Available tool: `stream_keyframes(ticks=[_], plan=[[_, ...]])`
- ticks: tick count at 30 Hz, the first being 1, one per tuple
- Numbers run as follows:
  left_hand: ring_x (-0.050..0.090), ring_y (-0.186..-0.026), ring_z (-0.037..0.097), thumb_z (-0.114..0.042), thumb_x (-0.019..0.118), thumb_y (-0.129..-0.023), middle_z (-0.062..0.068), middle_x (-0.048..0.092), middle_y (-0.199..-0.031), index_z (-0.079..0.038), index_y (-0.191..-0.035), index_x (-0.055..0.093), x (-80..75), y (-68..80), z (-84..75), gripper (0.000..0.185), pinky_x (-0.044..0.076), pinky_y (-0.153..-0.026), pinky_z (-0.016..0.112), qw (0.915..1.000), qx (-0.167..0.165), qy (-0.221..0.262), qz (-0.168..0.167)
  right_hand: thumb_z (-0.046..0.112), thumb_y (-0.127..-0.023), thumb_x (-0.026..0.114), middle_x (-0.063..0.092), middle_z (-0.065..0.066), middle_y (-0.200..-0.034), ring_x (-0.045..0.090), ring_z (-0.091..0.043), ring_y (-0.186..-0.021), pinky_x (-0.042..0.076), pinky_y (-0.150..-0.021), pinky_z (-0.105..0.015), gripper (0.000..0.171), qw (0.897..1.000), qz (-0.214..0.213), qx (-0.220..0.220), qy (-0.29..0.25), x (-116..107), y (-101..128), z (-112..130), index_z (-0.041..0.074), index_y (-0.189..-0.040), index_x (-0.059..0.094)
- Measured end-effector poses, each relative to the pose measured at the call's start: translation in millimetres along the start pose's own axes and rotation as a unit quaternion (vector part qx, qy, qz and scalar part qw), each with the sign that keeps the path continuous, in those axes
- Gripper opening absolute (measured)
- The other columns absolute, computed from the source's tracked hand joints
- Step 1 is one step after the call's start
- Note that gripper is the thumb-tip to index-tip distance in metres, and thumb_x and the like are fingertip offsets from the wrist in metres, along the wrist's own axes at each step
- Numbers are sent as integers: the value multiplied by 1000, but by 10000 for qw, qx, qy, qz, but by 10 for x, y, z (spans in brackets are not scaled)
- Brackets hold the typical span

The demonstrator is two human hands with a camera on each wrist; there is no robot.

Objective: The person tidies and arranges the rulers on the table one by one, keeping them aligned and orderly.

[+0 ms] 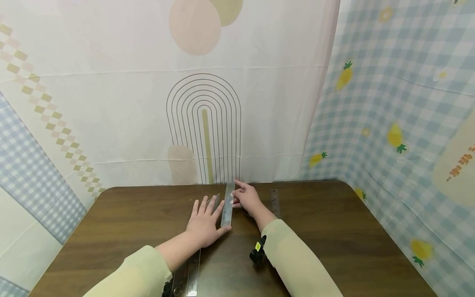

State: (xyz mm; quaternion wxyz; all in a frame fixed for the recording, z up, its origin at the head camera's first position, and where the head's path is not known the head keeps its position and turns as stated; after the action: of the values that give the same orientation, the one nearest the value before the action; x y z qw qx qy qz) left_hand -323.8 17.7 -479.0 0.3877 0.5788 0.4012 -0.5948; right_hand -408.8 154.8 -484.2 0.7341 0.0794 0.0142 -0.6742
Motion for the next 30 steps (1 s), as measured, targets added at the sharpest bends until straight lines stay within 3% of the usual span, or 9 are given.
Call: stream_keyframes(ticks=[16,30], plan=[[7,-150,39,-78,39,-89,12,14,-165,-23,-160,23,-53,239,-46,91,1,-117,59,9991,244,293,-191,7,-101,54,67,-15,-107,67,-20,-73,59,-67,-34,54,9995,303,129,-26,97,218,-11,12,-153,40],[6,-151,38,-80,38,-89,12,14,-165,-21,-160,23,-76,439,-86,93,3,-117,60,9989,289,366,-78,8,-102,54,67,-14,-105,66,-20,-74,60,-67,-34,52,9987,478,161,-95,178,394,-88,13,-152,42]])
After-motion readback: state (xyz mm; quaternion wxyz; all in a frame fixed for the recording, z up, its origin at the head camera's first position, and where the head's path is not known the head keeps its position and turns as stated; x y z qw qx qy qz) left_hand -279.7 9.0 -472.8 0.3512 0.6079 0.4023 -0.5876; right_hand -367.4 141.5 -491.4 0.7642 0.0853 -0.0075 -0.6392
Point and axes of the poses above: each hand's wrist, its own y-axis away from the middle knuckle, its own x-axis out of the palm, z = x × y, the point moved 10 cm from there along -y, towards the middle knuckle
